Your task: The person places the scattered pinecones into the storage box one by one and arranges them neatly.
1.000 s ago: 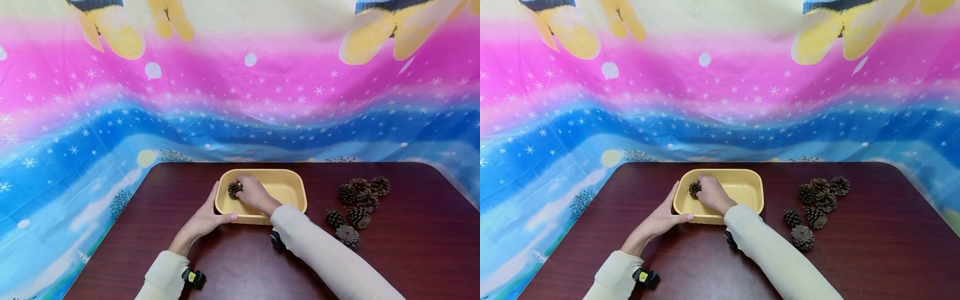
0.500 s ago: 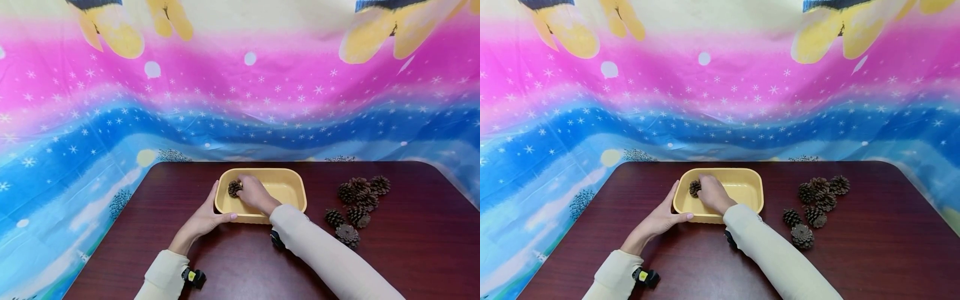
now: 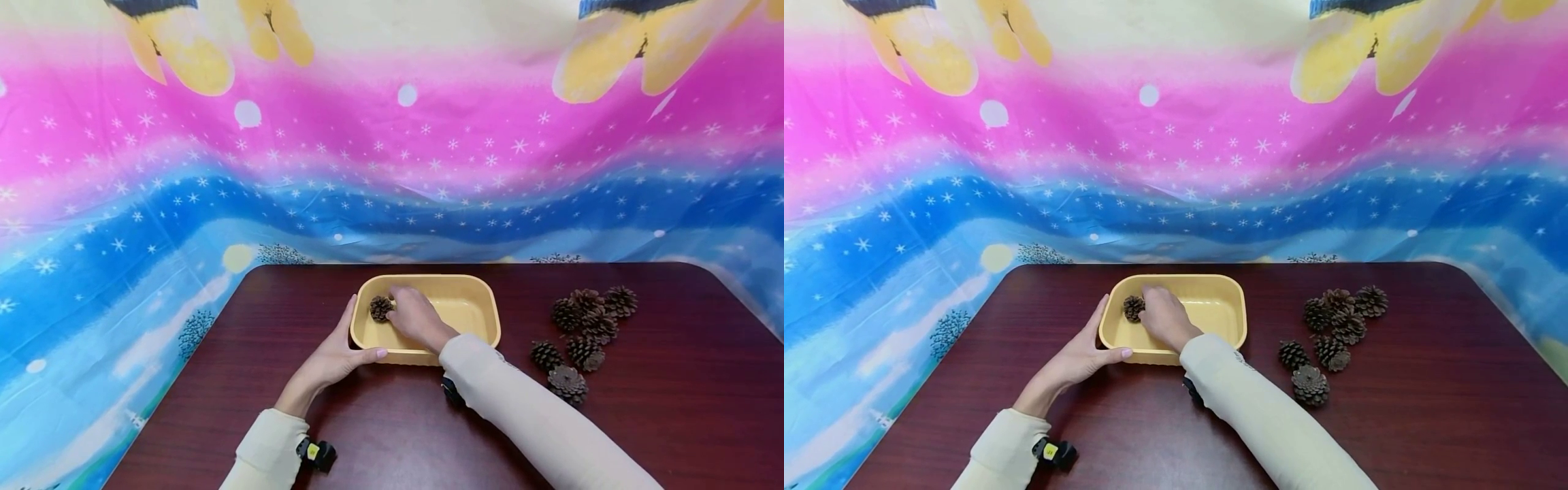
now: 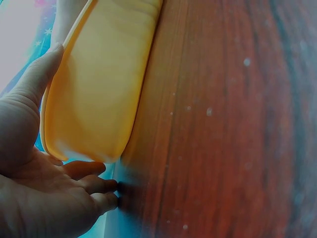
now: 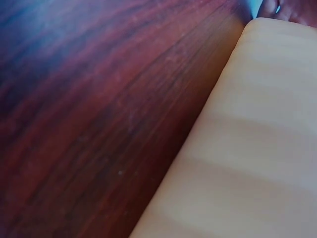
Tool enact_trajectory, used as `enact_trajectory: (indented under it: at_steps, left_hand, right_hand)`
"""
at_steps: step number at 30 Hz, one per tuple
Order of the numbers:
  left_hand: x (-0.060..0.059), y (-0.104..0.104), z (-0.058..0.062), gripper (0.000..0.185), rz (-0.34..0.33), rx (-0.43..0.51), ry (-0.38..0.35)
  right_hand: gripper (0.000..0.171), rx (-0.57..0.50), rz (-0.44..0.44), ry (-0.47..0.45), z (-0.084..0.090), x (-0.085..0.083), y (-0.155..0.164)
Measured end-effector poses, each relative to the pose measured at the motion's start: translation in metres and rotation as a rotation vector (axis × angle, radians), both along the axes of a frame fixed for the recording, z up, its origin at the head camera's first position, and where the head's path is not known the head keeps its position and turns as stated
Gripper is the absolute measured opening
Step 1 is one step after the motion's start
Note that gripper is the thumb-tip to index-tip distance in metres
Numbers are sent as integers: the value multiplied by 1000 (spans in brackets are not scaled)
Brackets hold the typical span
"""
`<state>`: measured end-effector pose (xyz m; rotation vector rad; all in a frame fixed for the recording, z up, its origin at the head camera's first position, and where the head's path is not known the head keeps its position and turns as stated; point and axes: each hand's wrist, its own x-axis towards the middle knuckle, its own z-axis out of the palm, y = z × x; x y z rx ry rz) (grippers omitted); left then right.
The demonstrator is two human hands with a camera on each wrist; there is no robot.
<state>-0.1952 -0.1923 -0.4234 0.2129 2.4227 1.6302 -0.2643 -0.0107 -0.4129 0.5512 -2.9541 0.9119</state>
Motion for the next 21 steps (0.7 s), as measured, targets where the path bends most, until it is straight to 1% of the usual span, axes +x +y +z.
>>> enact_trajectory:
  at_steps: [7, 11, 15, 21]
  left_hand:
    - [-1, -1, -2, 124, -11, -1, 17]
    - [-2, 0, -2, 124, -12, 0, 17]
    - [-3, 0, -2, 125, -10, 0, 13]
    - [-2, -2, -3, 125, -17, -13, 23]
  right_hand:
    - [23, 8, 3, 17, 0, 0, 0]
    - [24, 2, -3, 19, 0, 0, 0]
    - [28, -2, -8, 14, 0, 0, 1]
    - [39, -48, -17, -20, 4, 3, 5]
